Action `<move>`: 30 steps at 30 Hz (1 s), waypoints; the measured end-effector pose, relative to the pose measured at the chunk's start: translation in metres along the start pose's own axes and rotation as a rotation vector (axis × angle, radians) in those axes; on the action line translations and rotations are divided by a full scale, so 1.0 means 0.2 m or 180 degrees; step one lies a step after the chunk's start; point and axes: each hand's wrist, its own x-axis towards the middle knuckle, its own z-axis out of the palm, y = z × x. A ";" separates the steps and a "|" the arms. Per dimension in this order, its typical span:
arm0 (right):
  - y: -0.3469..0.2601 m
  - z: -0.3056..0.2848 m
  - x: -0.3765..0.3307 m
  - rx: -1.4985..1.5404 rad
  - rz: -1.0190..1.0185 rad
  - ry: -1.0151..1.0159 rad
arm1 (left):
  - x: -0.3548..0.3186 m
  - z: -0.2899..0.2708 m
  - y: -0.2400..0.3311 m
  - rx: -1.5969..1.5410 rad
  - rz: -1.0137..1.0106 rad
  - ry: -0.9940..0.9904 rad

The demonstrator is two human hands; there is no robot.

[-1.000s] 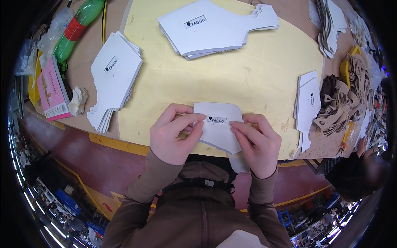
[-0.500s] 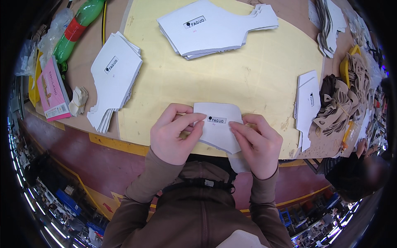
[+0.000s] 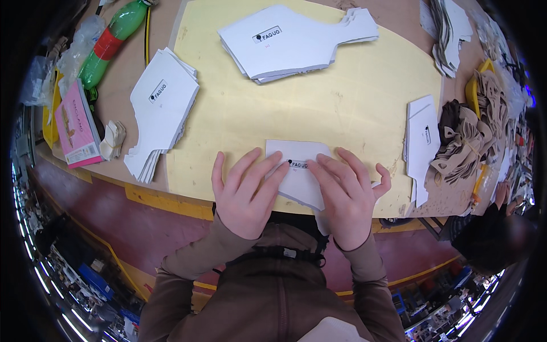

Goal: The person repeatedly picks up white paper cutouts, peels off a backing layer, and places a small rectangular label onto each piece. They then fold the paper and set it aside on the table.

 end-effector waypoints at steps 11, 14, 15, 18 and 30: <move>-0.02 0.00 -0.01 -0.0093 -0.0140 -0.0018 | -0.05 -0.03 0.06 0.0359 0.0081 -0.0456; -0.01 -0.01 0.00 0.0007 -0.0088 -0.0032 | -0.04 -0.04 0.07 0.0306 0.0096 -0.0518; -0.01 -0.01 0.01 0.0093 -0.0061 -0.0013 | -0.04 -0.04 0.07 0.0294 0.0104 -0.0520; -0.02 0.00 0.02 -0.0067 0.0022 -0.0095 | -0.03 -0.03 0.06 0.0296 0.0115 -0.0652; -0.01 0.01 0.04 0.0054 -0.0103 -0.0225 | 0.03 -0.05 -0.02 -0.0833 -0.0412 -0.0335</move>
